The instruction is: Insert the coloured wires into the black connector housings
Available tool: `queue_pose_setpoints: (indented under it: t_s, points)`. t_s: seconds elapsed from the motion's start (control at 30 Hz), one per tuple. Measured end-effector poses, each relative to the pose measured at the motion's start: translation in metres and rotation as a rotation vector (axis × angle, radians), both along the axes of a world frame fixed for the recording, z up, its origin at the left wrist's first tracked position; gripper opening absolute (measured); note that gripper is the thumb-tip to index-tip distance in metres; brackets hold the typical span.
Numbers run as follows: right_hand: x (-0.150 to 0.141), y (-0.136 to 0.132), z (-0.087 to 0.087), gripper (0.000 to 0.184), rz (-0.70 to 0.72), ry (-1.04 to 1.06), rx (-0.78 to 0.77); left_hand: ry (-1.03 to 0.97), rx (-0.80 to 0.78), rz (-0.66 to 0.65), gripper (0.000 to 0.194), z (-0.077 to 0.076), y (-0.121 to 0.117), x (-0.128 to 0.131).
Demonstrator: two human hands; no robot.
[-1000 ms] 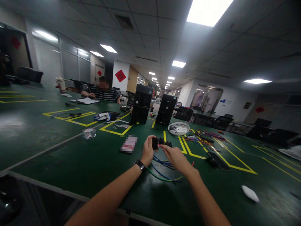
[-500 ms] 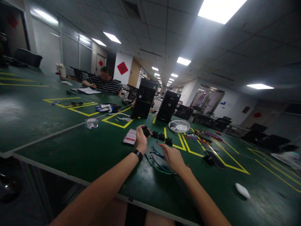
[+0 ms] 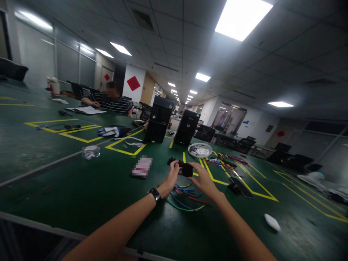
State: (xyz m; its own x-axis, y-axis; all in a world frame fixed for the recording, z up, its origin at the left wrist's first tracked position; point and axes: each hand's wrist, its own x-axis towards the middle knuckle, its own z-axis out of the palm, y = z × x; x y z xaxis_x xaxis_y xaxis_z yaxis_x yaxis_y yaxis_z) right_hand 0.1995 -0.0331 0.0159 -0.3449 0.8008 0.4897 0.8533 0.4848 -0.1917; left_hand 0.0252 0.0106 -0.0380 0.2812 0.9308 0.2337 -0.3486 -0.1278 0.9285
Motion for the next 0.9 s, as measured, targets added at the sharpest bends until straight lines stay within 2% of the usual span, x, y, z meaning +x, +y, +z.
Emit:
queue_pose_setpoints:
  t_s: [0.07,0.17,0.23,0.37,0.43,0.57,0.63,0.73,0.83,0.9]
  points:
    - [0.028,0.015,-0.003,0.056,-0.183,-0.032,-0.03,0.078,0.08,0.124,0.047,0.003,0.002,-0.005]
    - [0.063,0.041,-0.015,0.059,-0.395,-0.116,-0.226,0.126,0.268,0.293,0.038,0.006,0.005,-0.012]
    - [0.074,0.056,-0.023,0.062,-0.42,-0.142,-0.311,0.147,0.345,0.333,0.034,0.005,0.008,-0.014]
    - [0.08,0.066,-0.029,0.072,-0.349,-0.159,-0.367,0.156,0.361,0.344,0.032,0.001,0.012,-0.014]
    - [0.089,0.06,-0.024,0.07,-0.426,-0.21,-0.349,0.159,0.35,0.348,0.031,0.001,0.013,-0.014]
    - [0.127,0.032,-0.01,0.056,-0.864,-0.296,-0.281,0.168,0.349,0.359,0.029,0.002,0.014,-0.014]
    - [0.148,0.013,-0.007,0.053,-0.998,-0.308,-0.334,0.164,0.375,0.354,0.029,0.003,0.013,-0.013]
    - [0.169,-0.013,-0.011,0.042,-1.051,-0.326,-0.443,0.157,0.41,0.347,0.029,0.005,0.01,-0.013]
    - [0.175,-0.026,-0.014,0.044,-0.986,-0.322,-0.463,0.151,0.422,0.358,0.029,0.007,0.009,-0.015]
    - [0.167,-0.026,-0.01,0.046,-0.924,-0.317,-0.446,0.137,0.402,0.358,0.028,0.009,0.01,-0.018]
